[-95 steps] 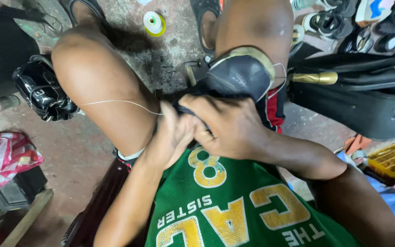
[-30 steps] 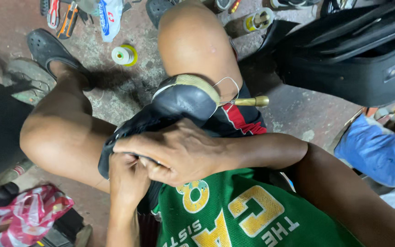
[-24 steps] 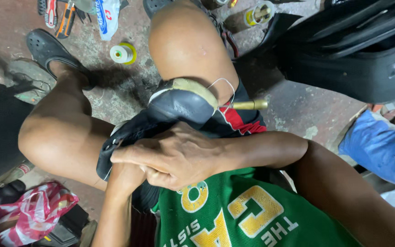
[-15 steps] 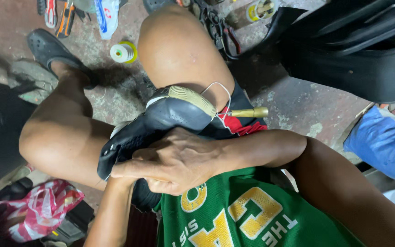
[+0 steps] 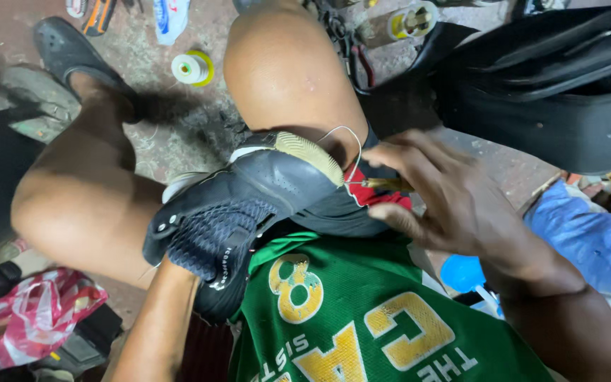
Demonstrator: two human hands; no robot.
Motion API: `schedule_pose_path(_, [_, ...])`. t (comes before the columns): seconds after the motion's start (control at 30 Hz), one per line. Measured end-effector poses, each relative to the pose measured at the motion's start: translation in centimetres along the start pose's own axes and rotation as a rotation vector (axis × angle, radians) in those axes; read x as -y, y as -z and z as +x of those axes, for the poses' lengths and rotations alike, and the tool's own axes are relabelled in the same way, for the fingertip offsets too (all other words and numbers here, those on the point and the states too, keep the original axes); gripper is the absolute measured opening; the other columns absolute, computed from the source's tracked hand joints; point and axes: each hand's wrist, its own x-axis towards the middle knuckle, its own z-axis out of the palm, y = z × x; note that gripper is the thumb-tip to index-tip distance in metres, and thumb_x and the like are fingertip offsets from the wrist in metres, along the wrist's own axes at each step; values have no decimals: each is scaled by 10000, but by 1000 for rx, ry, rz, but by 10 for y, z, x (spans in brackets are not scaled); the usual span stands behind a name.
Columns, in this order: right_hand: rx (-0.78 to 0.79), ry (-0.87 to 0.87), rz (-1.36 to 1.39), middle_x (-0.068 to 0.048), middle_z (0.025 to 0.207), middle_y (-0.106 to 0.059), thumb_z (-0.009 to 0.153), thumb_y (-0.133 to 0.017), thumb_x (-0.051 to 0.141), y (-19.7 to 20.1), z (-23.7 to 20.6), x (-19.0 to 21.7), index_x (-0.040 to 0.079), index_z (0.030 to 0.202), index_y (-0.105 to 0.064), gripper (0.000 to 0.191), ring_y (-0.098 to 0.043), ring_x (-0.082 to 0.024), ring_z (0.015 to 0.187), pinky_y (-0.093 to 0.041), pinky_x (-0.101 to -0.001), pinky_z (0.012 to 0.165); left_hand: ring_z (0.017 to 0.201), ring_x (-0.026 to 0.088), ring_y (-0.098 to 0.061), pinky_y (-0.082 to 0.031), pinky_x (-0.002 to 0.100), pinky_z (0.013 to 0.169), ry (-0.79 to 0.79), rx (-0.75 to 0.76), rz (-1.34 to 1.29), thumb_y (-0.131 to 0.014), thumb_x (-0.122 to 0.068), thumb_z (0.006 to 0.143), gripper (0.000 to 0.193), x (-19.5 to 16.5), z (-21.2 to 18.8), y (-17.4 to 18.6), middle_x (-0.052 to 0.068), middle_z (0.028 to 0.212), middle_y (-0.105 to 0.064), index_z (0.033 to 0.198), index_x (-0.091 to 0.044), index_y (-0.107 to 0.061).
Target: The person sits on the floor and sews the sole of a black shoe using a needle and white thread. They repeatedly pass the needle through the sole and pull the thread tight to secure the stitching.
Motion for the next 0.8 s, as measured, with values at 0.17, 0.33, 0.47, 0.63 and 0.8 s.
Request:
schedule_pose_path(0.17, [32, -81, 254, -146, 873, -698, 1057, -575, 101, -34, -14, -24, 54, 1163, -561, 117, -737, -321, 743, -538, -411, 610, 910, 243, -701, -538, 387, 777, 15, -5, -6, -630, -154, 857, 252, 4, -13, 5, 137, 985, -748, 1065, -39, -716])
schedule_pose_path(0.33, [-33, -73, 88, -158, 819, -678, 1014, -617, 86, -51, -19, -35, 56, 1109, -573, 109, -695, -378, 724, -525, -451, 608, 914, 237, -698, -536, 382, 783, 5, -20, -4, -624, -147, 862, 255, 6, -10, 10, 134, 991, -747, 1074, -38, -713])
schedule_pose_path(0.47, [-58, -48, 32, -175, 813, -660, 1011, -625, 95, -48, -20, -33, 52, 1090, -582, 100, -677, -396, 724, -521, -470, 610, 917, 233, -695, -535, 379, 787, 3, -29, -11, -619, -142, 865, 257, 3, -7, 21, 132, 995, -747, 1081, -36, -712])
schedule_pose_path(0.63, [-21, -60, -5, -182, 834, -650, 1012, -597, 115, -42, -15, -27, 51, 1087, -594, 99, -654, -410, 720, -518, -483, 615, 921, 228, -692, -534, 374, 793, -12, -23, -18, -613, -135, 869, 261, -4, 2, 20, 130, 1001, -746, 1089, -35, -709])
schedule_pose_path(0.8, [16, -67, -37, -171, 849, -656, 1027, -583, 143, -38, -9, -23, 53, 1067, -594, 99, -656, -387, 699, -514, -474, 603, 924, 223, -689, -532, 370, 798, -42, -10, -39, -607, -129, 874, 264, -8, 18, 5, 127, 1006, -745, 1098, -33, -707])
